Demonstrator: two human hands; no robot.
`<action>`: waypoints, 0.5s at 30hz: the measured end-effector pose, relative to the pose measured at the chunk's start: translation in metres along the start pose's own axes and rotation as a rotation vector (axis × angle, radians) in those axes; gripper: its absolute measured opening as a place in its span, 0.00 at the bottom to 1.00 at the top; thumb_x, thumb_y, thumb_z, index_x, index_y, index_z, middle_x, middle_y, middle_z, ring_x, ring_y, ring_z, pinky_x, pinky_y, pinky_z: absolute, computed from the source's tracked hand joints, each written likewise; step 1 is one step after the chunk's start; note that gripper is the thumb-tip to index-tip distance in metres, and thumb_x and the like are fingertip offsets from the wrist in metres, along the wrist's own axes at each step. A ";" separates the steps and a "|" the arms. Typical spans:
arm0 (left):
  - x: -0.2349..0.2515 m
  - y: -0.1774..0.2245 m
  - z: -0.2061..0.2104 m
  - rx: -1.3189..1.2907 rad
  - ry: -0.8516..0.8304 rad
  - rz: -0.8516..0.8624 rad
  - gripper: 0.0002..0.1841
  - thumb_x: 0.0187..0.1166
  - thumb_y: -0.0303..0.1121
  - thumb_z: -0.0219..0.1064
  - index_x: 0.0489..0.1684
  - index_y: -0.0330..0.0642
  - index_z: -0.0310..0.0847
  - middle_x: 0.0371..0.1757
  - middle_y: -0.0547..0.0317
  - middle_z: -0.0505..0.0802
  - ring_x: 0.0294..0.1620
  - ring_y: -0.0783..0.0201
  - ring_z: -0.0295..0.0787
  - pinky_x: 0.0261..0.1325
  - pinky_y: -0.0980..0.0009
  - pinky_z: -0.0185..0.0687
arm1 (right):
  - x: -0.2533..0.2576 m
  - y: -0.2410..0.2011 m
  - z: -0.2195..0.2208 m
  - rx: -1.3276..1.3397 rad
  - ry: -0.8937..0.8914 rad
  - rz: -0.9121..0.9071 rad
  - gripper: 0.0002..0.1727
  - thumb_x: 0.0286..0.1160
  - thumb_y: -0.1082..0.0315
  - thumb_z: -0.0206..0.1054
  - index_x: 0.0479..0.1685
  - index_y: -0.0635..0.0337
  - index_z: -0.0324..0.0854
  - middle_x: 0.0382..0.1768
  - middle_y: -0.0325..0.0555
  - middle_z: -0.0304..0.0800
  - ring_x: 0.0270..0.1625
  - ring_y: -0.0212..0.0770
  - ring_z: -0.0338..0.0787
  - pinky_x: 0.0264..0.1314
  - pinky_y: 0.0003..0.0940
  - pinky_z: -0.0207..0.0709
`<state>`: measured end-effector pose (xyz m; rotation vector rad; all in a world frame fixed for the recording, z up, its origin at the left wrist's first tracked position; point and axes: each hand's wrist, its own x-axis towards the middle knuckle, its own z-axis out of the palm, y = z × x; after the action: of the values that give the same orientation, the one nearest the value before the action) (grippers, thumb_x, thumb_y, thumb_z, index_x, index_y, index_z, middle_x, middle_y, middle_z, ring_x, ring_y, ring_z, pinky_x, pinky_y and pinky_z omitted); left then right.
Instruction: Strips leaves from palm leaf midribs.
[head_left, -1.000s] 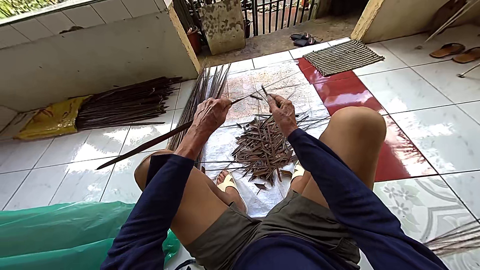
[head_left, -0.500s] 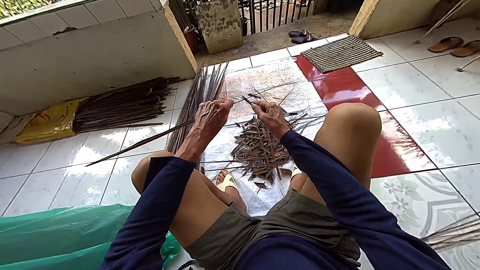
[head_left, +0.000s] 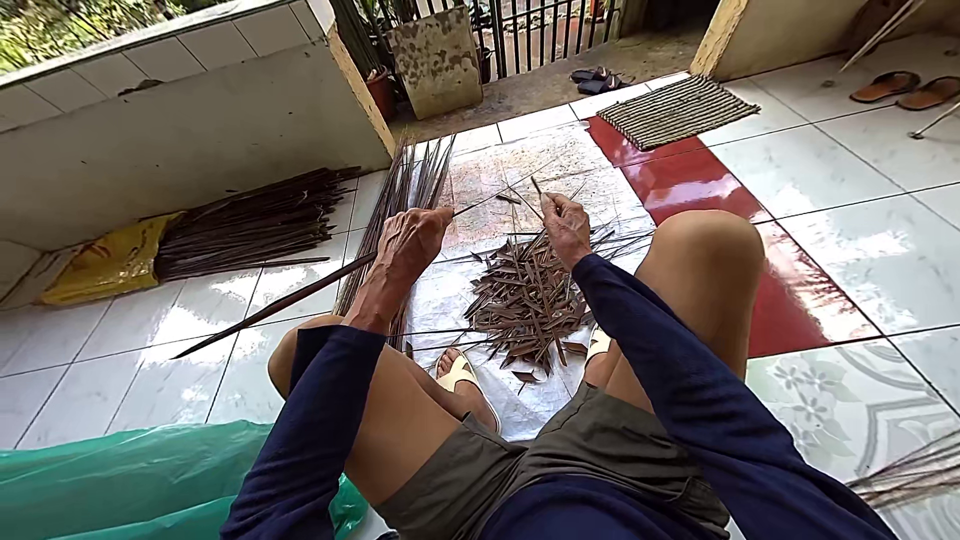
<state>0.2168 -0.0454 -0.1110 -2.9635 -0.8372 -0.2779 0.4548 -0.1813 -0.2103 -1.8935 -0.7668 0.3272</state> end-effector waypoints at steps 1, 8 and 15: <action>0.000 -0.001 -0.001 -0.005 -0.007 -0.013 0.17 0.91 0.38 0.53 0.63 0.55 0.89 0.39 0.46 0.95 0.43 0.42 0.94 0.45 0.39 0.84 | 0.000 0.000 -0.001 0.039 0.029 -0.013 0.23 0.92 0.49 0.52 0.64 0.51 0.88 0.39 0.49 0.91 0.40 0.49 0.89 0.49 0.55 0.80; 0.006 0.005 -0.004 -0.006 0.025 0.017 0.17 0.92 0.39 0.53 0.63 0.56 0.89 0.40 0.47 0.95 0.43 0.42 0.94 0.44 0.39 0.84 | -0.014 -0.013 0.004 0.181 -0.147 -0.181 0.22 0.91 0.49 0.56 0.66 0.52 0.88 0.32 0.43 0.87 0.31 0.39 0.83 0.40 0.44 0.79; 0.010 0.015 0.001 0.067 0.133 0.117 0.16 0.90 0.37 0.56 0.66 0.56 0.89 0.38 0.50 0.92 0.35 0.46 0.92 0.36 0.45 0.83 | -0.016 -0.016 0.008 0.145 -0.204 -0.206 0.21 0.90 0.49 0.56 0.64 0.48 0.89 0.31 0.42 0.88 0.30 0.40 0.84 0.39 0.46 0.79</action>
<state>0.2328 -0.0535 -0.1099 -2.8800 -0.6429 -0.4264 0.4323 -0.1814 -0.2015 -1.6455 -1.0388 0.4384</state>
